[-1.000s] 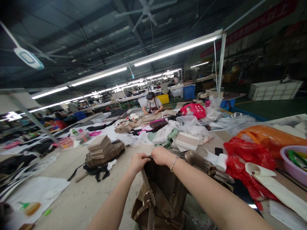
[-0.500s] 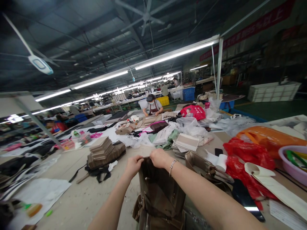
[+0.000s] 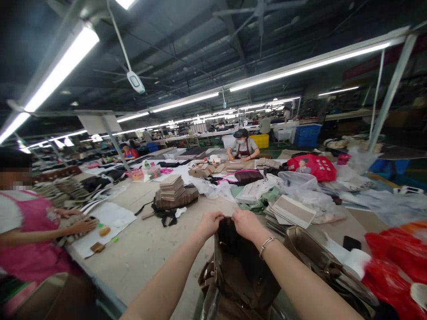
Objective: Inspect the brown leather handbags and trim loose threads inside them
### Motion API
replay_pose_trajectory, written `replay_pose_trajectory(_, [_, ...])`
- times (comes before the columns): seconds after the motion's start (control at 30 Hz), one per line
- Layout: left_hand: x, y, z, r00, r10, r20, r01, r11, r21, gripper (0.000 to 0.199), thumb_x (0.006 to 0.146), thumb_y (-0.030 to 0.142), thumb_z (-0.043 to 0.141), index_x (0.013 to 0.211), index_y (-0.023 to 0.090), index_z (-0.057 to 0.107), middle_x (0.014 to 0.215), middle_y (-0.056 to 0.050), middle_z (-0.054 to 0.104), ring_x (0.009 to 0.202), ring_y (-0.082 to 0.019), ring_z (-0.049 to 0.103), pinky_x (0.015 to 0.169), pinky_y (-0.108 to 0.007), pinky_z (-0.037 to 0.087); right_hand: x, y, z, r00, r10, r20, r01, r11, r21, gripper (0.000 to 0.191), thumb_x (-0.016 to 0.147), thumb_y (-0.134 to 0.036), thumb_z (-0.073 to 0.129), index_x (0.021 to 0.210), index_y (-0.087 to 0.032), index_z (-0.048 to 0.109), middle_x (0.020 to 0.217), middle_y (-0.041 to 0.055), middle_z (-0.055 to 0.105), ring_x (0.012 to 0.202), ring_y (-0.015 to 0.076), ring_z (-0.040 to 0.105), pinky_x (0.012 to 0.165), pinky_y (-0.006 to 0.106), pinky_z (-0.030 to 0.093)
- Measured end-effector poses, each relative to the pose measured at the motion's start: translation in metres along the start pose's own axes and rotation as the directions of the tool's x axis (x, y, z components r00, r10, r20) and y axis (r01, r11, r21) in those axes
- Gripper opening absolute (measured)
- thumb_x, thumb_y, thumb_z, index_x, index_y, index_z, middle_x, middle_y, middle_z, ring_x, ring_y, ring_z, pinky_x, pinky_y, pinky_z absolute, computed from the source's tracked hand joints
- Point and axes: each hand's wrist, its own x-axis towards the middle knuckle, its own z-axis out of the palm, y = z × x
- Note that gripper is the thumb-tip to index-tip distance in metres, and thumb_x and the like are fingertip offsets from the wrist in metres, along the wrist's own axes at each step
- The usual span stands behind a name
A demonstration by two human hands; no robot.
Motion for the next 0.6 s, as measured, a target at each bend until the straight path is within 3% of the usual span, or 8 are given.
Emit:
replay_pose_trajectory(0.2, [-0.01, 0.001, -0.007, 0.996, -0.083, -0.037, 0.084, 0.996, 0.016, 0.021, 0.081, 0.017, 0.048, 0.082, 0.016, 0.069, 0.074, -0.006, 0.068, 0.074, -0.018, 0.061, 0.073, -0.028, 0.045, 0.001, -0.016, 0.0, 1.0, -0.012, 0.003, 0.012, 1.0, -0.009, 0.031, 0.089, -0.018, 0.039, 0.081, -0.011, 0.068, 0.082, 0.0133, 0.066, 0.076, 0.0237, 0.063, 0.067, 0.029, 0.043])
replay_pose_trajectory(0.43, [-0.013, -0.002, -0.019, 0.99, -0.069, 0.123, 0.079, 0.994, -0.076, 0.024, 0.078, 0.027, 0.054, 0.095, 0.017, 0.07, 0.088, -0.004, 0.071, 0.082, -0.018, 0.062, 0.077, -0.028, 0.047, 0.007, -0.021, -0.003, 0.999, 0.025, 0.048, -0.025, 1.0, 0.003, 0.029, 0.089, -0.02, 0.04, 0.085, -0.011, 0.068, 0.086, 0.0142, 0.067, 0.081, 0.0233, 0.063, 0.072, 0.029, 0.044])
replay_pose_trajectory(0.6, [-0.029, 0.012, -0.029, 0.979, -0.176, 0.104, 0.182, 0.982, -0.046, 0.029, 0.084, 0.027, 0.049, 0.1, 0.016, 0.07, 0.096, -0.006, 0.071, 0.088, -0.018, 0.063, 0.083, -0.028, 0.048, 0.001, -0.023, 0.007, 0.997, -0.075, 0.024, 0.073, 0.995, 0.063, 0.032, 0.086, -0.02, 0.038, 0.078, -0.014, 0.068, 0.078, 0.0148, 0.067, 0.076, 0.0239, 0.065, 0.068, 0.031, 0.046])
